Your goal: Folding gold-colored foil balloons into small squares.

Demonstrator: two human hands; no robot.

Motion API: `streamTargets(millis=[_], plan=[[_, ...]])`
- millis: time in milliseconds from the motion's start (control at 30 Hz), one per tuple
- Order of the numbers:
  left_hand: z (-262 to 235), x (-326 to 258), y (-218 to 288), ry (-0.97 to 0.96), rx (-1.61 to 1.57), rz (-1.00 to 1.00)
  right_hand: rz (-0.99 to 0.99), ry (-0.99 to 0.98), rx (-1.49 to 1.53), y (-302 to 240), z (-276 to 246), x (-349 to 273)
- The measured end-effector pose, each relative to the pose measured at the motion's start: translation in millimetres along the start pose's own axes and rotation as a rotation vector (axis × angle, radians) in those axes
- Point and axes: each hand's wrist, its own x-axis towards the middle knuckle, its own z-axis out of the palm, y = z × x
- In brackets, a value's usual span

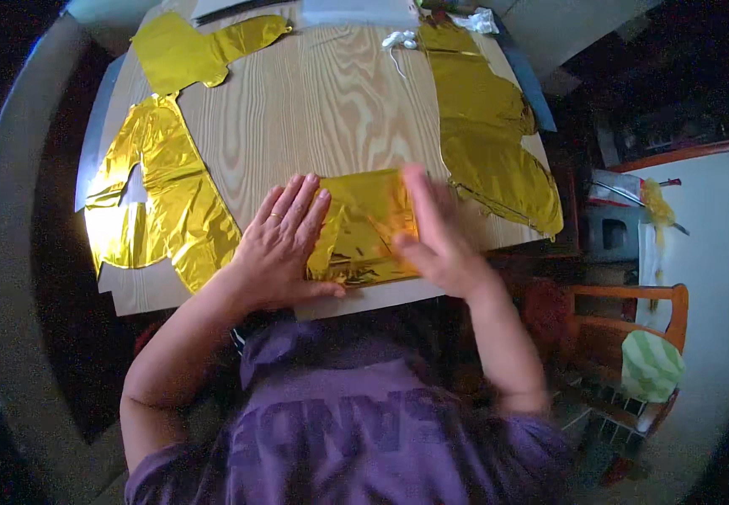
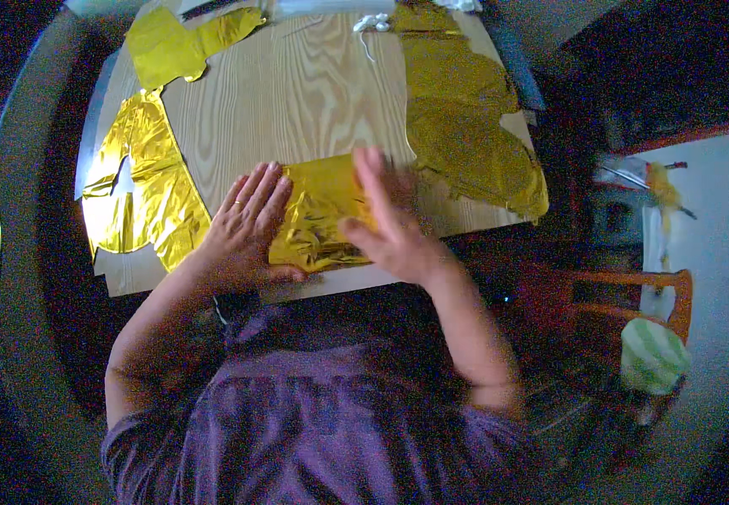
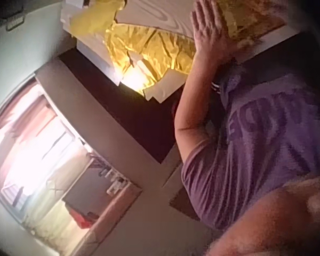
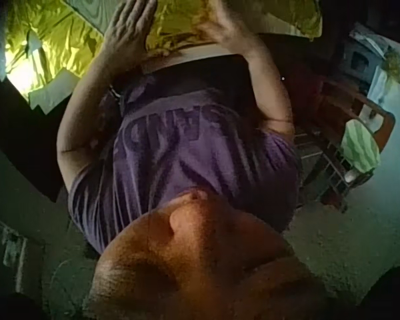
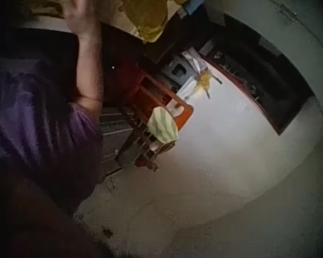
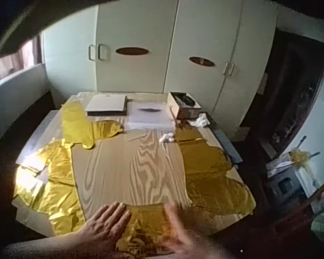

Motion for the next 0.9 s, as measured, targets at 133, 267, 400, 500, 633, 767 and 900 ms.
streamTargets(millis=[133, 267, 400, 500, 633, 767, 900], plan=[[-8.4, 2.4, -0.2, 0.02, -0.05, -0.034, 0.179, 0.304, -0.063, -11.3, -48.3, -30.8], [-12.1, 21.4, 22.3, 0.126, 0.015, -0.068, 0.625, 0.09, -0.107, -22.2, -44.6, -70.6], [10.8, 31.2, 29.2, 0.18, 0.005, -0.052, 0.871, 0.064, 0.634, -3.4, -10.2, -87.1], [11.4, 34.7, 25.9, 0.198, -0.02, -0.037, 0.904, 0.146, 1.105, -10.1, 8.1, -81.4], [8.6, 38.0, 27.5, 0.213, -0.043, -0.037, 0.83, 0.12, 1.074, -16.1, 7.8, -76.9], [7.5, 34.3, 28.5, 0.196, -0.038, -0.056, 0.78, 0.153, 0.809, -22.1, -24.3, -81.0], [14.0, 30.0, 25.8, 0.173, -0.024, -0.063, 0.839, 0.015, 0.528, -20.1, -91.8, -105.2]])
